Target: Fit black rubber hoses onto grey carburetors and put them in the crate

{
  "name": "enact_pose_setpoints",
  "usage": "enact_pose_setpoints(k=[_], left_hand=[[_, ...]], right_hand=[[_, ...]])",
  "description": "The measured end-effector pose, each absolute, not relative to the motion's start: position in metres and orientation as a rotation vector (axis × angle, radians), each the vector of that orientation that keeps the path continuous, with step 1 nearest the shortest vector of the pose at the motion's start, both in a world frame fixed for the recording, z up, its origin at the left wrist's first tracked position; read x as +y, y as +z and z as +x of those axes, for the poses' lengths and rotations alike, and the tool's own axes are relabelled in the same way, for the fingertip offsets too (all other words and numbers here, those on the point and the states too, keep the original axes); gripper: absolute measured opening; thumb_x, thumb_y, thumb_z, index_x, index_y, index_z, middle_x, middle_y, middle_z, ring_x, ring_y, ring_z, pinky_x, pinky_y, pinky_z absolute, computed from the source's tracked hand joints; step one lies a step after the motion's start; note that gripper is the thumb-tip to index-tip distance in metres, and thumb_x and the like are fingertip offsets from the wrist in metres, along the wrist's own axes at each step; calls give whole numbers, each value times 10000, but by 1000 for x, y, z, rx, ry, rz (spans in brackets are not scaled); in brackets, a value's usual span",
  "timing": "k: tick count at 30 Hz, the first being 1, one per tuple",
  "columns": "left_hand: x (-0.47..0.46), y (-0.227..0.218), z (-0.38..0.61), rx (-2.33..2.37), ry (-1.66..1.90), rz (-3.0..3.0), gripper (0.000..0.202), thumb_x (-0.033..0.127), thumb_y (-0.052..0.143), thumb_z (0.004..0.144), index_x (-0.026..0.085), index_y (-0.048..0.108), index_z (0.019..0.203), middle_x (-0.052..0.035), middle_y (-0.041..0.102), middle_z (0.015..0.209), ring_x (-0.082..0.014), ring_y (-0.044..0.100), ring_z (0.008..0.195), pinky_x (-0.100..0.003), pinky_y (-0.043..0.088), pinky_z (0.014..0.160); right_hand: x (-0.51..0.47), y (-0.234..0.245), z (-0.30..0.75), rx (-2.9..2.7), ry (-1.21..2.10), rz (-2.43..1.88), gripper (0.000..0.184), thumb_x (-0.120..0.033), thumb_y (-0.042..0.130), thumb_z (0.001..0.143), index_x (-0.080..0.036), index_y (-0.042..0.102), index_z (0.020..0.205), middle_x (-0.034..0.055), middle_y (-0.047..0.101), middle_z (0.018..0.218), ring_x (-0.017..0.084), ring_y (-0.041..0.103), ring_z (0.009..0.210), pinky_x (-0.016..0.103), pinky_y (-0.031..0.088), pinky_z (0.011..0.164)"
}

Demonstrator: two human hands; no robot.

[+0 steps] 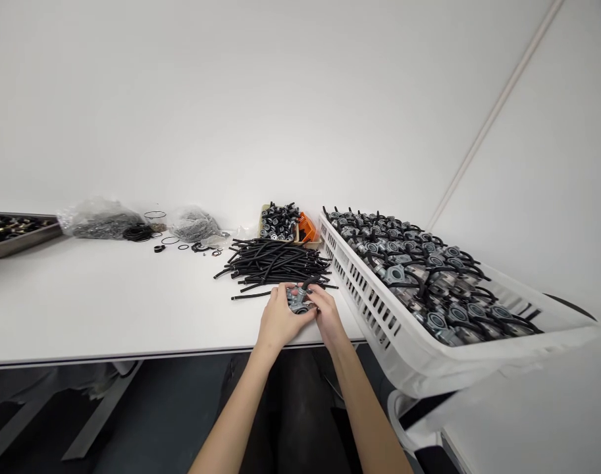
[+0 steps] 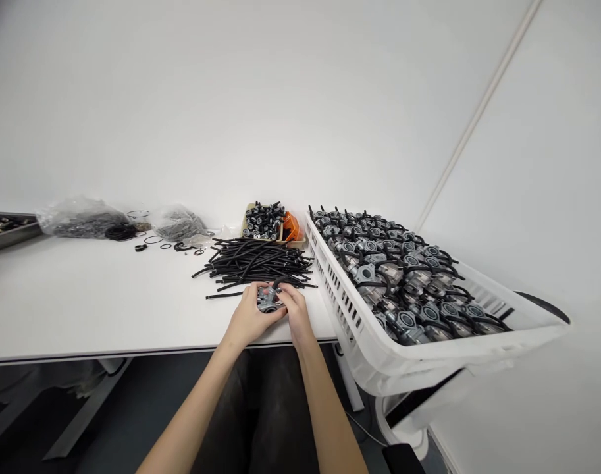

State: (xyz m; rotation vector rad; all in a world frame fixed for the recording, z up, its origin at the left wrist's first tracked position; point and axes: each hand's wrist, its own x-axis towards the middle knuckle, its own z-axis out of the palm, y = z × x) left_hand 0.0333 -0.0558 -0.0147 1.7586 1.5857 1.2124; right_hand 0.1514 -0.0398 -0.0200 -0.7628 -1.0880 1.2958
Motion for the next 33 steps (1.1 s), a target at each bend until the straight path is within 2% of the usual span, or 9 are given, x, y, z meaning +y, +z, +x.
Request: enact_pose_setpoints(k=[8,15,19,23,28,33], left_hand=[[-55,-15,33,1596,1183,1752,528,370,729,658,233,489,1108,-62,541,1099,-229,615,989,-355,474,877],[-56,-14,33,1600,1165,1747,545,364,719,654,227,475,1121,-60,523,1082,-233,609,974,-360,472,866],[-55,-15,33,1601,1164,1745,543,357,714,653,230,472,1123,-58,517,1090,-233,604,977,-358,469,865],[-55,-16,33,1599,1165,1743,545,352,710,655,227,471,1128,-61,518,1097,-235,601,978,-359,468,859],[-57,-14,33,1587,1174,1740,536,346,715,657,223,486,1125,-66,527,1115,-239,600,994,-355,466,861],[-58,-13,32,1561,1179,1742,532,328,707,675,251,506,1161,-53,522,1141,-226,610,989,-348,465,863]], right_hand=[[-35,-29,152,-1082,1343,-704,218,-339,753,685,-219,664,844,27,751,819,213,687,831,356,486,872],[-35,-29,148,-1072,1330,-701,325,-370,799,651,-235,523,756,2,746,785,199,700,781,341,503,831],[-34,-31,147,-1059,1311,-712,354,-365,811,640,-236,499,747,-9,738,756,192,704,772,328,505,818],[-32,-31,146,-1045,1293,-736,342,-344,819,626,-231,534,779,-10,737,743,190,704,765,328,511,811],[-34,-26,142,-1046,1276,-767,382,-314,820,610,-204,664,941,27,759,846,208,701,821,347,515,842],[-38,-22,141,-1064,1244,-765,318,-305,805,621,-188,730,907,44,760,904,227,689,889,357,501,889]])
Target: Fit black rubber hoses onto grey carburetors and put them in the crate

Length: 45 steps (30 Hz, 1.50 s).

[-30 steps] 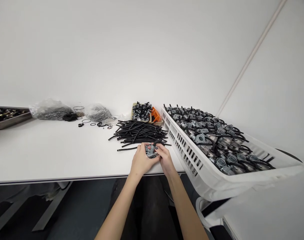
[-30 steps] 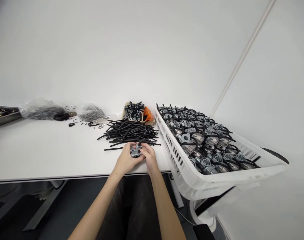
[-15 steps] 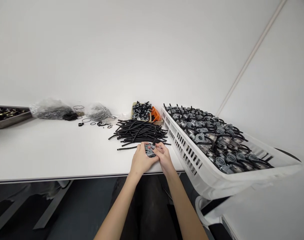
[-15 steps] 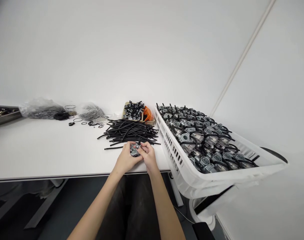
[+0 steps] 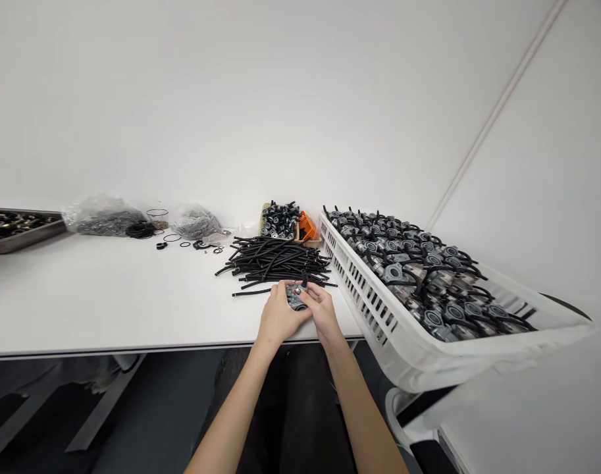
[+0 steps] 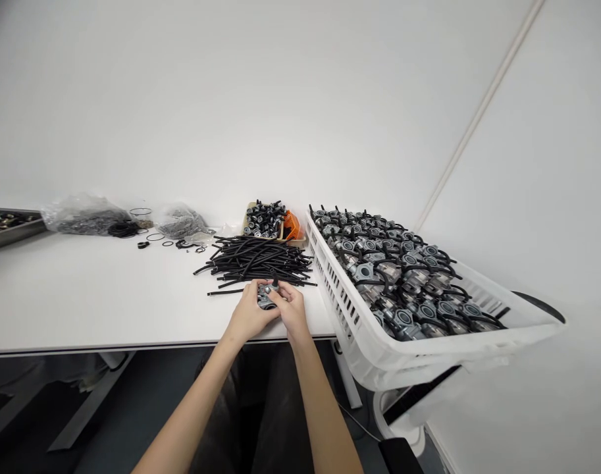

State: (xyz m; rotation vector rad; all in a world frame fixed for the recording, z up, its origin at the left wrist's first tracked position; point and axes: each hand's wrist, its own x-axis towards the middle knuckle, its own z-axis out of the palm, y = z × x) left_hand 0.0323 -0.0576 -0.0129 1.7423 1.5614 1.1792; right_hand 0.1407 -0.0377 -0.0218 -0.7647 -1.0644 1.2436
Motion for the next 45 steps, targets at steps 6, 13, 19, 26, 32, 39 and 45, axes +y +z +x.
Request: enact_pose_setpoints(k=[6,13,19,26,32,39,45], left_hand=[[-56,-13,33,1587,1160,1718,522,362,709,667,245,499,1131,-61,529,1129,-234,615,976,-357,466,858],[-56,-12,34,1609,1160,1712,526,407,722,647,237,497,1091,-62,541,1093,-231,601,984,-351,456,870],[-57,-13,34,1604,1169,1720,512,412,712,659,231,494,1086,-64,544,1096,-225,604,982,-344,454,863],[-56,-14,33,1603,1172,1722,529,402,722,653,230,486,1095,-65,542,1110,-225,604,999,-344,455,873],[-56,-14,33,1600,1167,1721,531,407,728,649,231,493,1092,-61,548,1104,-228,602,1010,-344,455,880],[-58,-12,33,1599,1165,1715,529,383,727,649,243,508,1110,-61,553,1136,-225,602,1016,-343,453,881],[-57,-11,33,1597,1152,1720,538,381,725,644,229,499,1107,-67,555,1123,-227,604,1010,-344,459,878]], right_hand=[[-39,-26,140,-1067,1221,-747,264,-329,768,668,-193,732,891,49,756,912,215,679,886,353,495,893],[-38,-38,138,-1025,1165,-723,210,-362,619,787,-199,716,877,21,732,844,200,646,869,323,479,857],[-38,-42,139,-1006,1191,-690,173,-337,668,751,-211,670,869,12,732,855,193,654,856,315,483,844],[-39,-39,137,-982,1243,-661,199,-363,708,726,-224,626,843,11,743,836,200,693,823,347,510,854],[-39,-37,139,-984,1256,-661,236,-343,738,710,-224,669,901,19,750,851,204,696,821,361,514,876],[-38,-38,142,-1025,1289,-664,283,-347,725,720,-198,727,960,48,760,880,227,693,888,384,491,937],[-37,-33,144,-1045,1280,-676,244,-334,765,685,-207,702,883,34,757,846,208,693,839,371,494,910]])
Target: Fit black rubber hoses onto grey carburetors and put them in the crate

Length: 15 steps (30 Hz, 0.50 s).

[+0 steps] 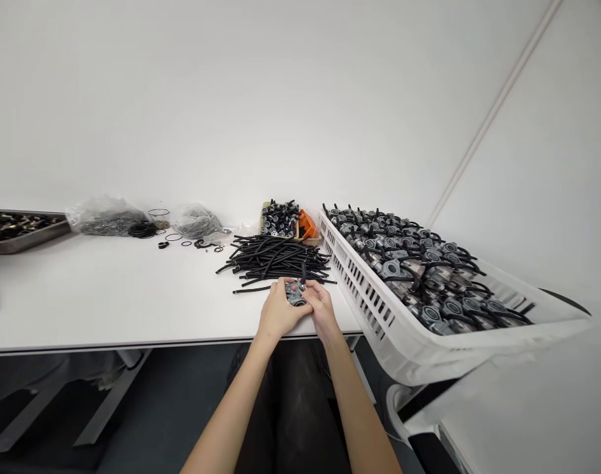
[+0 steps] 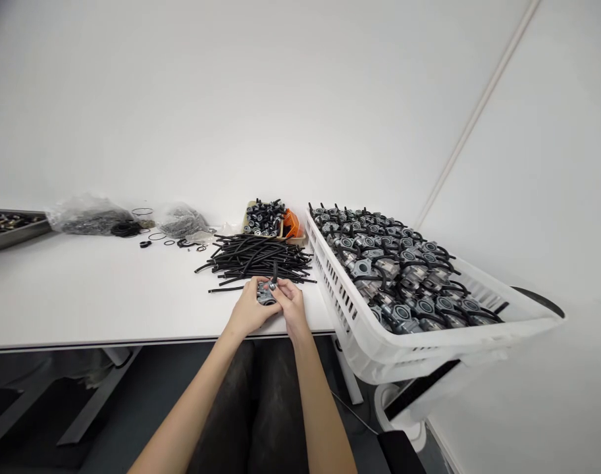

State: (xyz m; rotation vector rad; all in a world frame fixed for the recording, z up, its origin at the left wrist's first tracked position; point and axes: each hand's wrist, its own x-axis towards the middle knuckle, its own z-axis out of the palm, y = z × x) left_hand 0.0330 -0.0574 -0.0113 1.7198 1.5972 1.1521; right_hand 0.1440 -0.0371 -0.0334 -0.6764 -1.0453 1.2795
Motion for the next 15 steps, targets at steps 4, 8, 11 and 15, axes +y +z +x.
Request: enact_pose_setpoints(k=[4,8,11,15], left_hand=[[-56,-12,33,1598,1149,1721,523,378,716,656,228,492,1105,-69,550,1125,-236,600,1030,-356,460,886],[-55,-14,32,1590,1157,1721,521,365,722,651,226,487,1096,-71,547,1130,-239,603,1032,-360,464,886],[-54,-16,32,1580,1176,1718,513,365,729,649,228,493,1083,-70,550,1129,-240,605,1031,-361,464,888],[-52,-17,31,1549,1209,1712,503,346,744,646,227,519,1080,-71,570,1120,-233,610,1024,-355,464,891]], right_hand=[[-36,-31,143,-1040,1265,-698,231,-342,783,658,-207,631,767,23,748,809,197,694,812,348,501,871],[-35,-32,141,-1021,1241,-727,290,-349,795,634,-218,551,718,-1,730,748,191,689,764,331,509,814],[-33,-30,139,-1014,1228,-747,308,-336,800,615,-226,533,721,-22,709,687,180,676,705,314,513,758],[-33,-23,138,-1041,1225,-767,282,-304,793,598,-213,636,814,-6,723,726,183,667,706,315,517,738]])
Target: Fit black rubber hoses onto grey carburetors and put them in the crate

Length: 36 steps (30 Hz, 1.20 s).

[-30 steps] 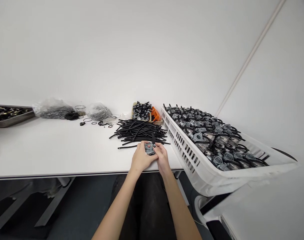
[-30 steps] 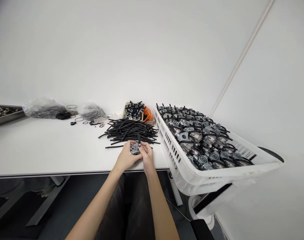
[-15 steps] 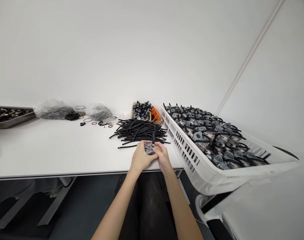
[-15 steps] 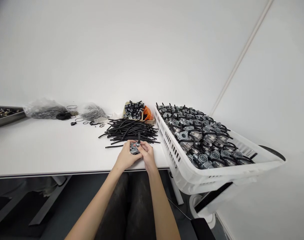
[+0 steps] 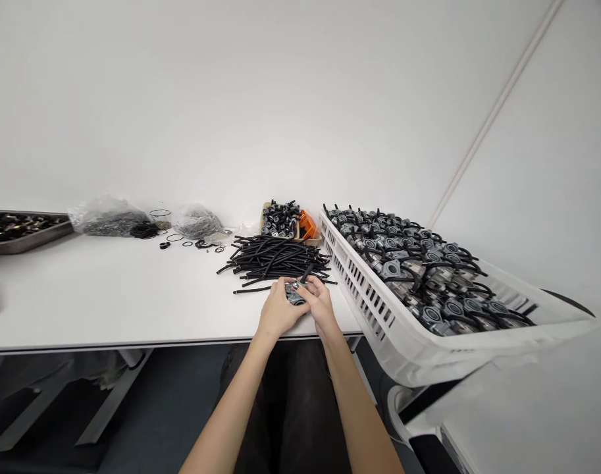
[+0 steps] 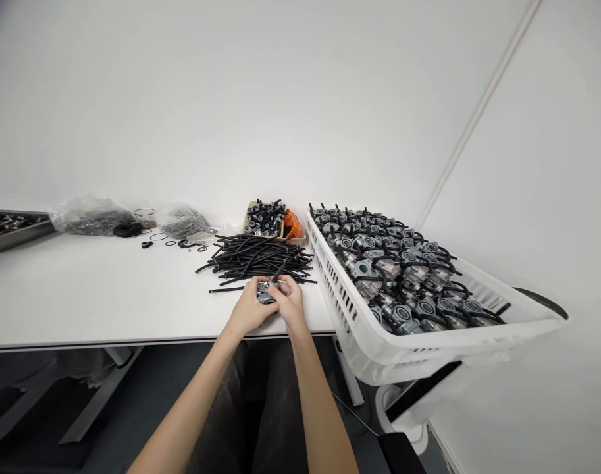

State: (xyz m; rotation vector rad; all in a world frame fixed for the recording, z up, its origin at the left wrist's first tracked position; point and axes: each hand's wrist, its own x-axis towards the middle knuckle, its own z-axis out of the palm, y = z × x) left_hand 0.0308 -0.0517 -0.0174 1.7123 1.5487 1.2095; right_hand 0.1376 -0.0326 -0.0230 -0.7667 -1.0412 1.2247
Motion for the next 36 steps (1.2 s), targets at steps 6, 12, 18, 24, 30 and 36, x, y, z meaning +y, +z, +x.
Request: enact_pose_setpoints(k=[6,12,18,24,30,36], left_hand=[[-49,-19,30,1504,1241,1704,501,316,758,634,227,551,1081,-71,590,1118,-226,610,1014,-353,461,897],[-49,-18,30,1502,1233,1688,484,320,765,618,226,553,1043,-64,599,1095,-217,614,983,-348,460,893],[-50,-15,31,1517,1236,1677,486,352,767,619,226,555,1038,-52,602,1043,-217,613,971,-344,457,888],[-49,-16,30,1524,1227,1682,488,334,767,610,230,549,1035,-51,605,1035,-215,619,946,-351,463,878],[-48,-16,30,1537,1205,1690,512,337,773,599,229,544,1045,-60,595,1053,-224,619,950,-360,466,873],[-49,-16,30,1541,1197,1694,509,343,765,613,227,540,1054,-71,586,1078,-227,619,953,-360,469,863]], right_hand=[[-35,-18,137,-1070,1200,-781,263,-305,778,607,-189,701,829,34,744,836,213,680,818,350,512,833],[-39,-22,137,-1068,1159,-778,250,-352,753,663,-200,667,842,38,748,817,224,695,840,374,508,871],[-39,-30,139,-1056,1114,-756,143,-336,653,737,-218,651,816,16,746,819,219,684,853,344,504,847],[-39,-34,143,-1069,1176,-716,169,-335,704,716,-223,621,811,21,752,848,223,695,861,355,502,853],[-38,-31,143,-1058,1210,-719,245,-339,760,676,-228,563,773,19,759,809,215,709,842,371,501,882],[-35,-27,141,-1017,1225,-764,349,-337,793,625,-233,561,863,23,763,787,226,720,790,378,528,826]])
